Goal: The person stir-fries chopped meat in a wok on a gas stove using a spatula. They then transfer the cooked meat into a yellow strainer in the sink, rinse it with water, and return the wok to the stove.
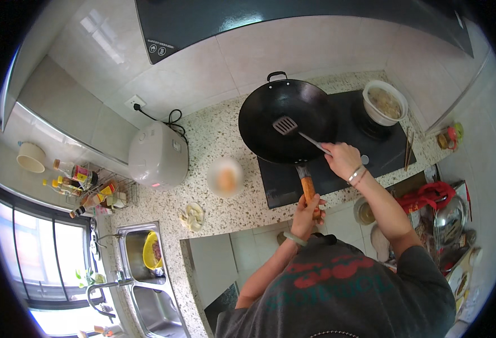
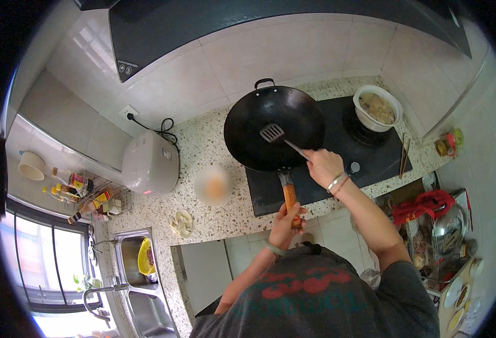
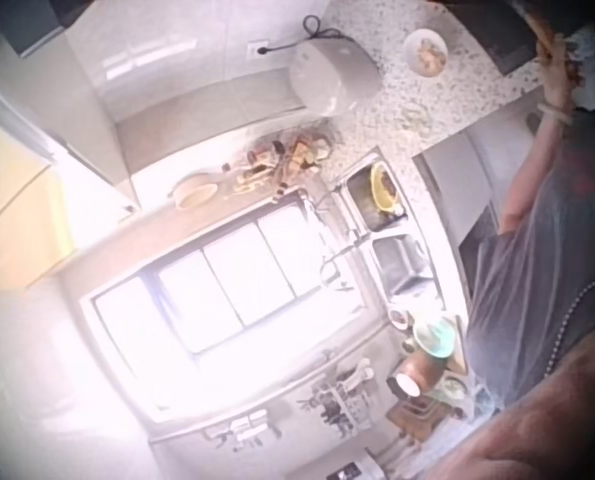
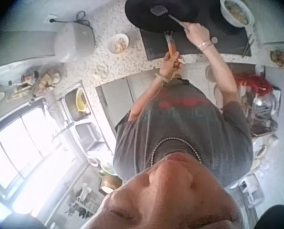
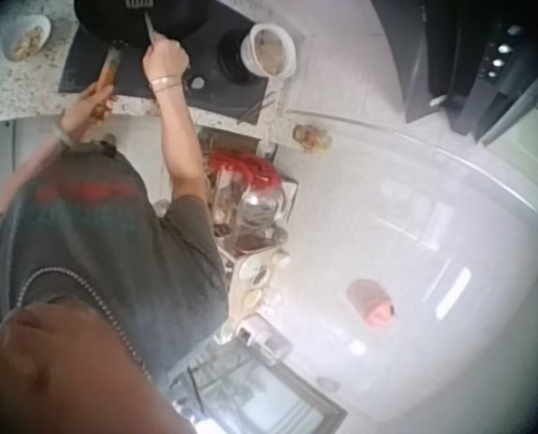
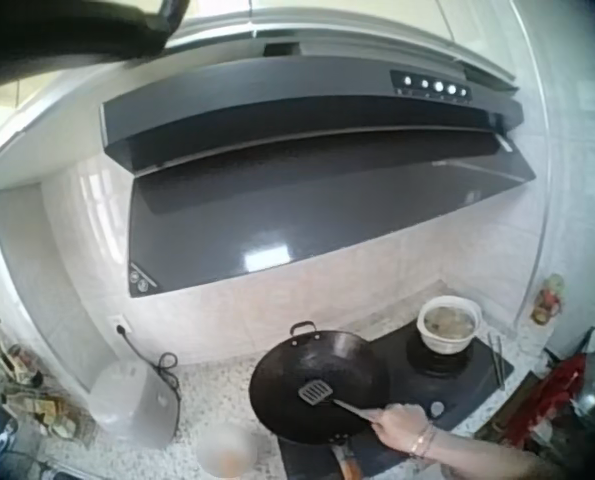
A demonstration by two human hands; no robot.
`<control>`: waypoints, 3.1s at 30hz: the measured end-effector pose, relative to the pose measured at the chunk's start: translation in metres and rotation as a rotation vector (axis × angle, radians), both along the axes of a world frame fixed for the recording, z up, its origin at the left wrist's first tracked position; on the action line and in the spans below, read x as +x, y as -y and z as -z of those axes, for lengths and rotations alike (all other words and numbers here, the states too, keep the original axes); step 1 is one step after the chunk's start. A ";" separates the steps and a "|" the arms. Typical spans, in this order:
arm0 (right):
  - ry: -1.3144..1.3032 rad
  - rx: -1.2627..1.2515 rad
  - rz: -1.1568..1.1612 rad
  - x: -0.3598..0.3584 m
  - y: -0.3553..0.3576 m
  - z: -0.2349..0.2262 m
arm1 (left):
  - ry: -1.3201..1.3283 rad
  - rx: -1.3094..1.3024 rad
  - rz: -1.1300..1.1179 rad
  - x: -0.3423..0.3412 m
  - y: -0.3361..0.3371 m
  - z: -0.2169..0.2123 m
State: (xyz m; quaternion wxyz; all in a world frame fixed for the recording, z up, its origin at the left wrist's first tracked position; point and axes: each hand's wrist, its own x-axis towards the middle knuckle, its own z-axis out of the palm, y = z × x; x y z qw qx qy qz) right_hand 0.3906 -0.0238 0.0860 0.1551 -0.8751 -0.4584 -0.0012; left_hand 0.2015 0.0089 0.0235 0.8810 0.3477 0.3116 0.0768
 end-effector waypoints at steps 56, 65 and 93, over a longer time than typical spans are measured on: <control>-0.287 0.050 -0.117 -0.003 0.064 -0.071 | -0.037 -0.036 0.000 -0.007 0.003 -0.008; -0.906 0.314 0.018 0.037 0.023 0.008 | -0.032 -0.034 0.002 -0.007 0.004 -0.013; -1.502 0.411 0.207 -0.002 0.046 0.023 | -0.026 -0.055 0.039 -0.015 0.005 -0.007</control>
